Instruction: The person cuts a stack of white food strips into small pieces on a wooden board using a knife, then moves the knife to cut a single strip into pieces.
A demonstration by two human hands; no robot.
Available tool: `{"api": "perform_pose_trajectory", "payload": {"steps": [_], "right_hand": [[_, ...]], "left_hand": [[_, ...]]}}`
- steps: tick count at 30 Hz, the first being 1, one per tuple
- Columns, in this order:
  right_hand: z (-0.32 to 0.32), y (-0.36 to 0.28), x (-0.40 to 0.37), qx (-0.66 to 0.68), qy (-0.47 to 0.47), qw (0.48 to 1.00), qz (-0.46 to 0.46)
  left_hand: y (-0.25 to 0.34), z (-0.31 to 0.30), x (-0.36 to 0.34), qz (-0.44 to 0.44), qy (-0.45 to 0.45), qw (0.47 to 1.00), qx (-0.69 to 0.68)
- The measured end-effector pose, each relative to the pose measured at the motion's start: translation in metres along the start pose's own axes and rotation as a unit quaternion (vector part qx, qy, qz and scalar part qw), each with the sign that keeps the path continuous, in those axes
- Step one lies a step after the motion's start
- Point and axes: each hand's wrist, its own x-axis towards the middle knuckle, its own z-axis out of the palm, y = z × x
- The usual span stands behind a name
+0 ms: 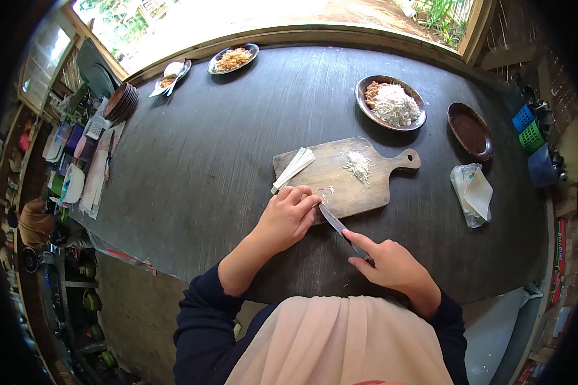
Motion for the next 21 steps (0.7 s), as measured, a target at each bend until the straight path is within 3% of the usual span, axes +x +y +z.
{"api": "perform_pose_trajectory", "payload": {"steps": [13, 21], "right_hand": [[-0.018, 0.006, -0.007, 0.04, -0.027, 0.999, -0.007], [-0.017, 0.008, -0.005, 0.083, 0.028, 0.996, 0.007]], "left_hand": [[-0.003, -0.002, 0.0, -0.005, -0.003, 1.0, -0.024], [-0.002, -0.002, 0.0, -0.01, -0.009, 1.0, -0.024]]}}
